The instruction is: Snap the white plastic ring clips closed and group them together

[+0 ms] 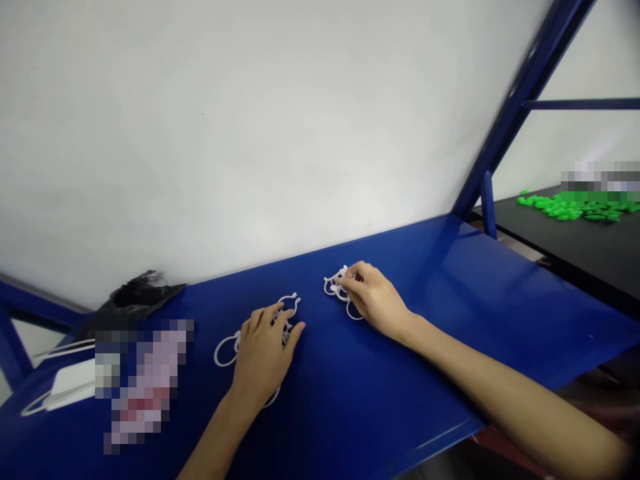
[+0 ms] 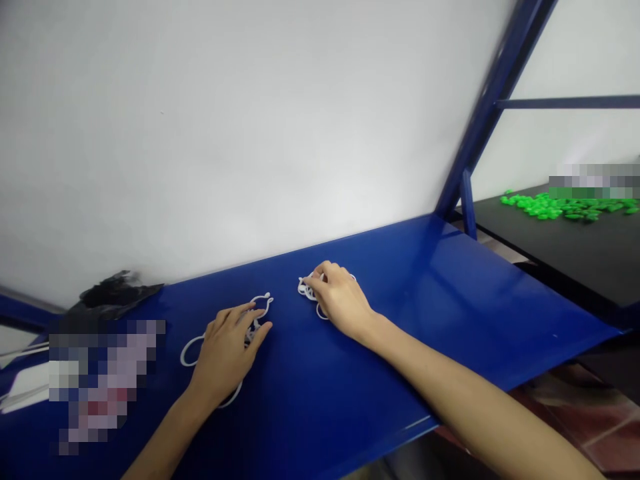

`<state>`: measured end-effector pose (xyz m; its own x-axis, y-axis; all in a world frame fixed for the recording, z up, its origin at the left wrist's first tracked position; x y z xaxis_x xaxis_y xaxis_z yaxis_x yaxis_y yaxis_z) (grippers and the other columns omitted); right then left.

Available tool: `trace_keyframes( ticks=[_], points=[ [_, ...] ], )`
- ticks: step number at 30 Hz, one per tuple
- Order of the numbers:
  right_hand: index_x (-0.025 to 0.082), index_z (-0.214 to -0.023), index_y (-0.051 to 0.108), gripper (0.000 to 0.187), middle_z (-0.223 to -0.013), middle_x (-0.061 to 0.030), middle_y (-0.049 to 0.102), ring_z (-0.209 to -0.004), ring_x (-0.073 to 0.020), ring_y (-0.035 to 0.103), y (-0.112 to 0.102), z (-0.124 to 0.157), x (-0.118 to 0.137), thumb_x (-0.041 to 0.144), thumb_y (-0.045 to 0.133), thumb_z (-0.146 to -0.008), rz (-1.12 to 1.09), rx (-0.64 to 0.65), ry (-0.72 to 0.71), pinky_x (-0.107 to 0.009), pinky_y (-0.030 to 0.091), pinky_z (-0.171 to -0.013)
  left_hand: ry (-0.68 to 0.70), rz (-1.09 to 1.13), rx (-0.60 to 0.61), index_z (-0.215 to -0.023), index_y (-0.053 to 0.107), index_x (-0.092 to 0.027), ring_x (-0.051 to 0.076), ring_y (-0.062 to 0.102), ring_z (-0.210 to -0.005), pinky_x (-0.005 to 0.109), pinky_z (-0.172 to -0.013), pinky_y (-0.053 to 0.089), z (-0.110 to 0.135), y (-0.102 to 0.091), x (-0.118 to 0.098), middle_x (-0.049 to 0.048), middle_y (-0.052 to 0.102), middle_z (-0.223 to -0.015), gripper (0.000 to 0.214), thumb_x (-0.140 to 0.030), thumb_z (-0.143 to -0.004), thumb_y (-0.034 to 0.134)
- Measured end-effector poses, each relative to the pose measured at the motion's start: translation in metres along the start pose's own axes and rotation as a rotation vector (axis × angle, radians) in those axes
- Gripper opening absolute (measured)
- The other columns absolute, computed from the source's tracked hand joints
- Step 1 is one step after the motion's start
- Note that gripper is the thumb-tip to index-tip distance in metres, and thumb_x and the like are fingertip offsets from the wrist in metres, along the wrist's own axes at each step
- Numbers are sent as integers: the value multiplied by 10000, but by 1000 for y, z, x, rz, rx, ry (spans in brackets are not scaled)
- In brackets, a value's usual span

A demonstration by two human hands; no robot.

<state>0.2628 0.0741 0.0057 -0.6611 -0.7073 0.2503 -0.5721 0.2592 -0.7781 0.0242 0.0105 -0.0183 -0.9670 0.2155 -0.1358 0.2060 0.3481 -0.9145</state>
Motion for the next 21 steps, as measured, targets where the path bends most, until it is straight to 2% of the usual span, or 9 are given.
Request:
trace_keyframes(
  ticks=[4, 8, 13, 17, 21],
  points=[
    [178, -1120, 686, 215, -939, -86, 624, -838, -201, 513, -4, -2, -5, 189, 529, -974, 60, 75, 11, -330, 406, -739, 47, 64, -6, -971, 692, -228, 282, 571, -1094, 481, -928, 459, 3, -1, -6, 67, 685, -1102, 163, -340, -921, 585],
    [174, -1060, 688, 175, -932, -84, 631, -848, -212, 490, 0, -1, -1, 214, 547, -964, 101, 141, 20, -343, 384, -750, 80, 81, -2, -894, 681, -233, 286, 560, -1085, 478, -900, 469, 5, -1, -9, 64, 663, -1113, 113, -289, -916, 586],
    [167, -1052, 692, 191, -929, -93, 628, -856, -216, 482, 4, -1, 0, 222, 525, -977, 114, 109, 24, -341, 388, -752, 131, 105, -105, -898, 672, -231, 289, 535, -1107, 488, -925, 467, 5, -7, -13, 76, 635, -1153, 140, -272, -944, 546],
    [157, -1070, 690, 246, -932, -92, 639, -855, -210, 494, 1, 0, 7, 241, 467, -1007, 8, 75, -42, -350, 418, -785, 161, 145, -204, -935, 657, -229, 269, 542, -1085, 477, -928, 486, 5, -15, -19, 77, 620, -1150, 103, -256, -944, 558],
    [158, -1128, 670, 269, -968, -85, 649, -901, -205, 532, -2, 4, 21, 336, 517, -996, -205, 140, -138, -356, 455, -833, 167, 225, -257, -932, 641, -227, 253, 540, -1143, 452, -941, 515, 8, -19, -25, 85, 562, -1259, 65, -223, -929, 577]
  ],
)
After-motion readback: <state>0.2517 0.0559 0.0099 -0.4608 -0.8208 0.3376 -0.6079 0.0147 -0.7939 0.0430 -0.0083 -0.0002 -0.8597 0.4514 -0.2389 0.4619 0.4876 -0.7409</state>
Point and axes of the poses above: each hand's wrist, its own z-axis away from the middle knuckle, its own y-axis out of the palm, x = y × z, the point moved 1 cm from there along -z, towards the middle knuckle
